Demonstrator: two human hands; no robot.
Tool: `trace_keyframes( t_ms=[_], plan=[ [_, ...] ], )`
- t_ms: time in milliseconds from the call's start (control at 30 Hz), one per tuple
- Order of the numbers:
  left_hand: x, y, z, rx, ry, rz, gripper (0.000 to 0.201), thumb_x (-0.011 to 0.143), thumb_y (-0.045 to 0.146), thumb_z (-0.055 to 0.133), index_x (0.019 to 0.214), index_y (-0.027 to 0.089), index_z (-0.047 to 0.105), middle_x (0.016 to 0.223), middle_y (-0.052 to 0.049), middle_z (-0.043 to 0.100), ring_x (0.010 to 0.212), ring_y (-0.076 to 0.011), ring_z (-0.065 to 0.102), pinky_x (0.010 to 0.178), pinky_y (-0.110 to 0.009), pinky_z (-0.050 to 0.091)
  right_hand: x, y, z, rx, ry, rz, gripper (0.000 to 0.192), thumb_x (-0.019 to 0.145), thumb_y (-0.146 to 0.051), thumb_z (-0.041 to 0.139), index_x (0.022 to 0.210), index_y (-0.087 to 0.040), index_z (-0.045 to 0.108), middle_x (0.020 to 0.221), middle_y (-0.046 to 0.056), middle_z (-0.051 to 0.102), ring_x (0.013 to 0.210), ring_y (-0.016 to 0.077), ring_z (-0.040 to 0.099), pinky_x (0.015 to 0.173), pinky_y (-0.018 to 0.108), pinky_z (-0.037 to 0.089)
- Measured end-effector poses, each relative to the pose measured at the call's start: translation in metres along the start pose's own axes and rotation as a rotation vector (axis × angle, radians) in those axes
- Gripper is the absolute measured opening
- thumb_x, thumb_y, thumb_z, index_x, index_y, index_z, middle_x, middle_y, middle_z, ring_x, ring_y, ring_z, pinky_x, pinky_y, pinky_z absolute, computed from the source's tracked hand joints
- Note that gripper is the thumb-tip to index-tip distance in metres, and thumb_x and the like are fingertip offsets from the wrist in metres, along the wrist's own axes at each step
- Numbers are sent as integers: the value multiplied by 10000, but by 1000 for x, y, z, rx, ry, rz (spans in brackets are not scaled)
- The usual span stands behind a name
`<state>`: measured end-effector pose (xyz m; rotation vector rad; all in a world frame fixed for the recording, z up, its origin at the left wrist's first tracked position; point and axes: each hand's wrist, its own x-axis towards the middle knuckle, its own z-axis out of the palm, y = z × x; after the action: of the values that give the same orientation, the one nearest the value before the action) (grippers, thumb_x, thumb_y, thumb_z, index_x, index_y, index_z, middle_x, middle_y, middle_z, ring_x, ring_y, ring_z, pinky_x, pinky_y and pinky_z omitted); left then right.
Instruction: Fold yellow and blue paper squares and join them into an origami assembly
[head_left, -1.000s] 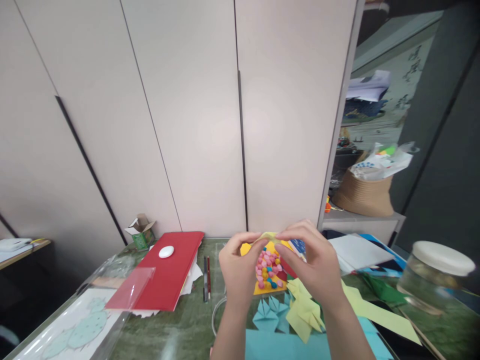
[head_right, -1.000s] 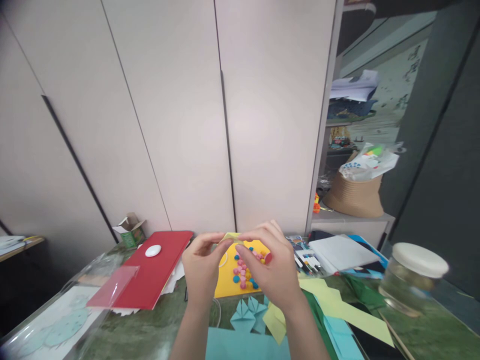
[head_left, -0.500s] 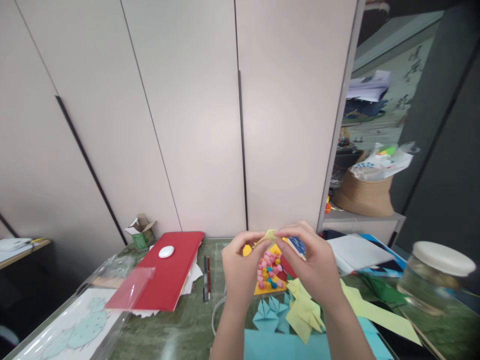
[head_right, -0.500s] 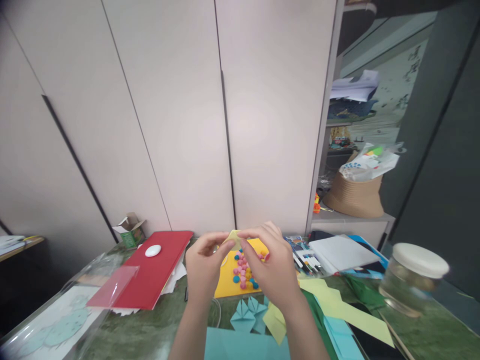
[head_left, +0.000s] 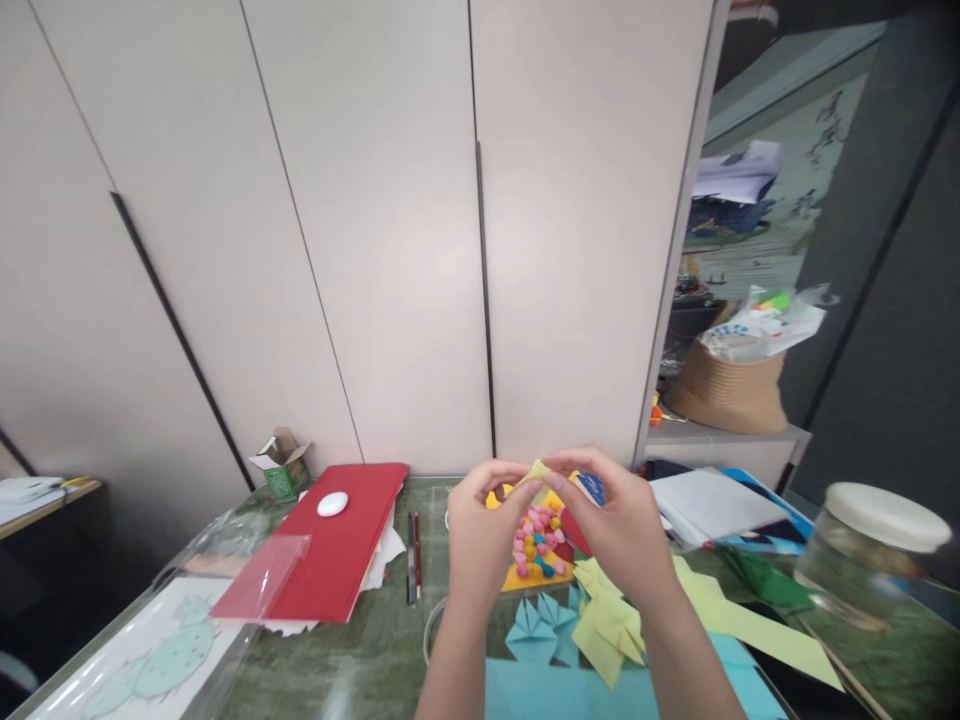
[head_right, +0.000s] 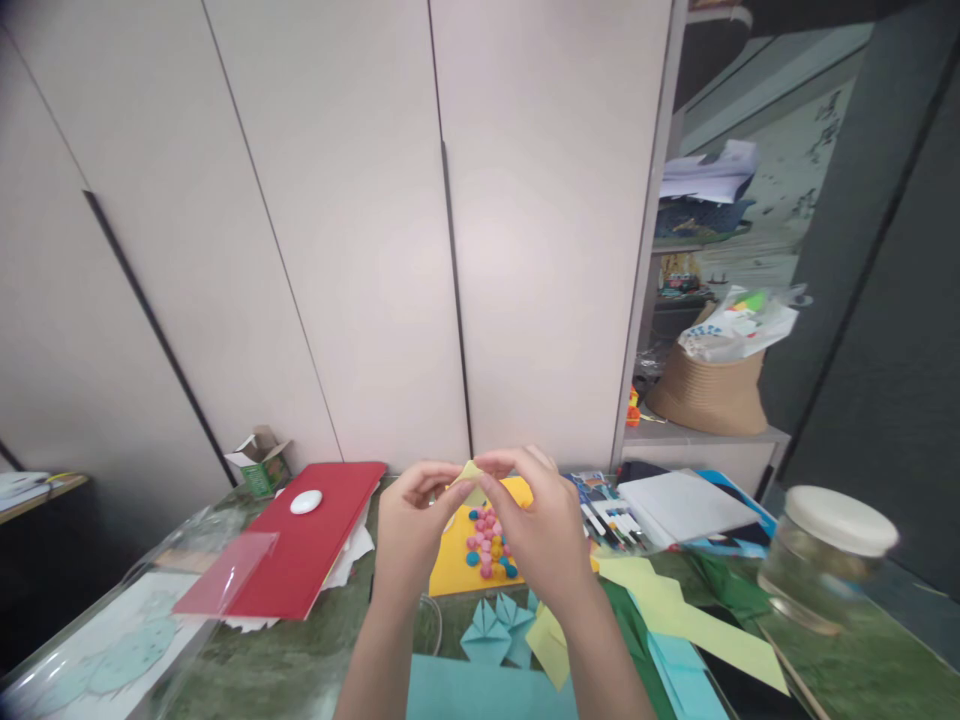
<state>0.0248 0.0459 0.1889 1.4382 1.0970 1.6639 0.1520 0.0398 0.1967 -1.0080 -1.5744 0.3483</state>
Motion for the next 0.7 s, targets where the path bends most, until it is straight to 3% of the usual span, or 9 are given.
trace_keyframes(
  t_ms=[267,433,600,700],
  plan=[
    [-2,-1,2,113,50,70,107,672,245,662,750,175,679,739,-37,683,714,-162,593,664,-261,412,-2,-2,0,-112,6,13,142,812,-294,533,923,-244,606,872,30,655,843,200,594,752,331,439],
    [-3,-1,3,189,50,101,81,688,250,647,732,190,679,717,-24,672,713,-157,579,655,-257,407,-3,-3,-1,-120,11,15,108,805,-286,544,852,-231,625,841,31,639,810,191,584,721,315,437],
    [-3,1,3,127,20,102,71,689,231,642,726,171,656,724,-30,657,730,-156,578,696,-258,424,1,-4,-2,-151,10,-59,82,794,-257,555,749,-219,612,802,32,612,829,199,550,735,320,409],
    [-2,0,2,61,-26,79,83,690,217,642,752,161,640,723,-32,650,714,-150,581,676,-245,427,3,-2,-4,-103,-56,-21,86,796,-258,544,744,-214,597,781,20,609,804,186,551,717,301,413]
  ],
)
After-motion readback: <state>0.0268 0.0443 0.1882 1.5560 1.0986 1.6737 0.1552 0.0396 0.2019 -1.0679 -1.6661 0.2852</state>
